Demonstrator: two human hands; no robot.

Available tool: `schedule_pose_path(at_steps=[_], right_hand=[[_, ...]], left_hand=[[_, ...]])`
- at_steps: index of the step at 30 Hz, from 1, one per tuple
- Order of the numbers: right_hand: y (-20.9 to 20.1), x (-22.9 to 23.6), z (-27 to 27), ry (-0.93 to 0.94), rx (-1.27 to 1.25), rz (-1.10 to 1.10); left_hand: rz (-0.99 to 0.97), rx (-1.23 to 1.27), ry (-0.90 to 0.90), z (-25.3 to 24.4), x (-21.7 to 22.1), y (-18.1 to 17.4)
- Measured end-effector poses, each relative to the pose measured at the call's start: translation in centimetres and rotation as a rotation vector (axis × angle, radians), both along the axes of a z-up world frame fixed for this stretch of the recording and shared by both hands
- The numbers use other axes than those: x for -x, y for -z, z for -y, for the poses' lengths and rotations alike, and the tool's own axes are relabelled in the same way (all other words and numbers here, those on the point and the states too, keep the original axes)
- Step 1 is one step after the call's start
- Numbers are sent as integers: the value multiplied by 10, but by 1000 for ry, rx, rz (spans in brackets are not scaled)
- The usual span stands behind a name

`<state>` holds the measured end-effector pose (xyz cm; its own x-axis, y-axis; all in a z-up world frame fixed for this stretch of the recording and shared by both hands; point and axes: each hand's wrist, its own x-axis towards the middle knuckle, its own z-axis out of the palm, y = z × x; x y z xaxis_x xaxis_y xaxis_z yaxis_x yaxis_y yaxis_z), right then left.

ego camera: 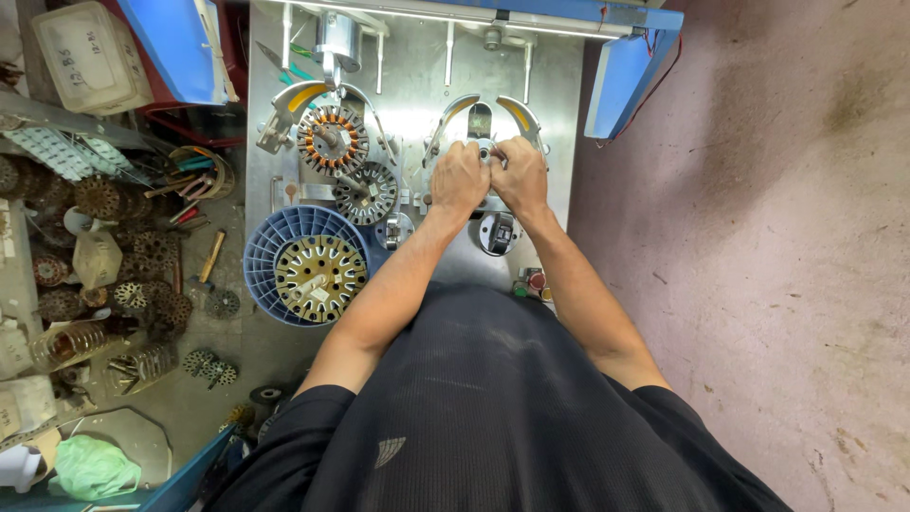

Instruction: The person assembles small electrical components by hand, inserting parts into a machine and securing them with a hex key. They then place a stator into the machine and tighten it using the same tool. The person operates the machine's control panel to process the components.

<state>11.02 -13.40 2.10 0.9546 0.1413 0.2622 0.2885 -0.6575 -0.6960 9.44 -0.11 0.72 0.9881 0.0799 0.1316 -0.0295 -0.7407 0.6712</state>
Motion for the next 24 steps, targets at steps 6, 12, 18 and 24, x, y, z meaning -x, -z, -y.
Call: schedule_pose_path(at_steps=[6,12,18,24], right_hand=[[-7,-1,-2,-89,6,32],[-44,40,10,244,175,-275],[-44,96,25,104,392,-459],[-17,108,8,129,266,-373]], left_hand=[[18,42,-10,0,8,-6],[-89,288,-24,-11,44,-14],[-92,39,266,-42,112,11],[-33,-117,408,-56,142,39]])
